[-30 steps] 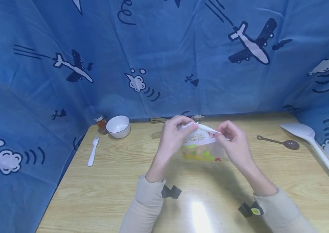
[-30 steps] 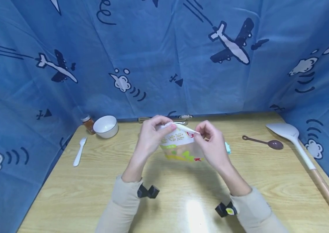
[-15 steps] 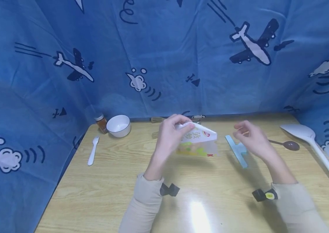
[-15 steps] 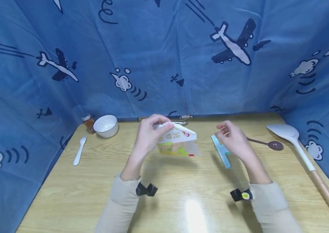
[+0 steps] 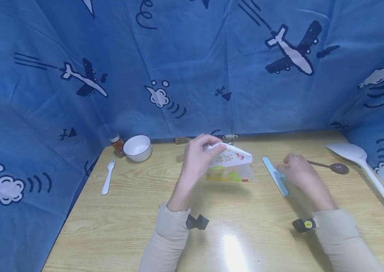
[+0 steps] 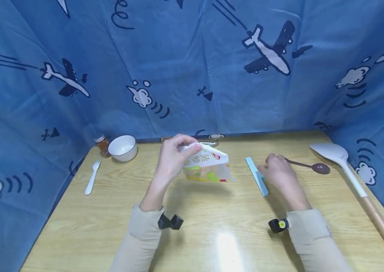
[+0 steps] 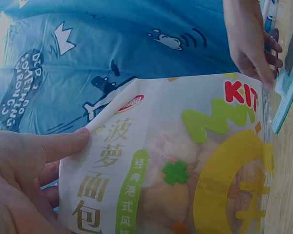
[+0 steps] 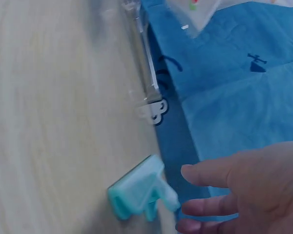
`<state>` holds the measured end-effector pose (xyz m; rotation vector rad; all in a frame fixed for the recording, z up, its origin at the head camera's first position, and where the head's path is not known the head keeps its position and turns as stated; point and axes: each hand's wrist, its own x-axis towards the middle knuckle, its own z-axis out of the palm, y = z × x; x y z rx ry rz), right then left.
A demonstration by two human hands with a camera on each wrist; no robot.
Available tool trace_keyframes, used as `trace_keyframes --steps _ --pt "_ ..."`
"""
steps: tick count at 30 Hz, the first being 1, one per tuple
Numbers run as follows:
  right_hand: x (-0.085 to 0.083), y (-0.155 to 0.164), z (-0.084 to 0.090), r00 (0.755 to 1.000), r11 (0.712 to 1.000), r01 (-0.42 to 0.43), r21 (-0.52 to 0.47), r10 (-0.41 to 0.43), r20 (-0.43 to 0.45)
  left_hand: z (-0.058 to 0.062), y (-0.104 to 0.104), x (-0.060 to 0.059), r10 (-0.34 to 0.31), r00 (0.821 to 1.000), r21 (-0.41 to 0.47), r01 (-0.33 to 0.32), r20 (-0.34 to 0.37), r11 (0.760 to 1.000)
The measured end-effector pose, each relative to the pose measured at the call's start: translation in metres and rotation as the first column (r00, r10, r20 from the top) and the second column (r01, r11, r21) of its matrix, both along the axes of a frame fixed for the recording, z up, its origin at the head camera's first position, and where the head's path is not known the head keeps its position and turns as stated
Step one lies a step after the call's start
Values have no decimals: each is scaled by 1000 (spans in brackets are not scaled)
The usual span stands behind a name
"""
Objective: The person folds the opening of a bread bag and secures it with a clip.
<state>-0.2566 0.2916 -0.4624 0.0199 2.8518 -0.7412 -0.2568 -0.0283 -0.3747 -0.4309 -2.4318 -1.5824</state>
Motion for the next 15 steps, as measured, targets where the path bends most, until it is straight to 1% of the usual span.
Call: trace_keyframes --steps 5,10,12,14,15 --pt "-3 2 -7 1000 999 -3 42 2 19 -1 -1 0 -16 1000 -4 16 -19 1000" --pt "-4 4 -7 1000 999 1 42 -2 28 0 -1 1 -16 1000 -4 16 -17 1000" --pt "-3 3 -6 1000 1000 -5 13 5 26 0 -1 1 -15 1000 -5 15 -17 1000" --pt "-3 2 -6 999 999 -11 -49 12 29 0 -1 1 -15 1000 -6 15 -20 1000" --pt "-3 2 -6 999 995 -13 -97 17 38 0 -1 1 -15 1000 -5 15 -22 1000"
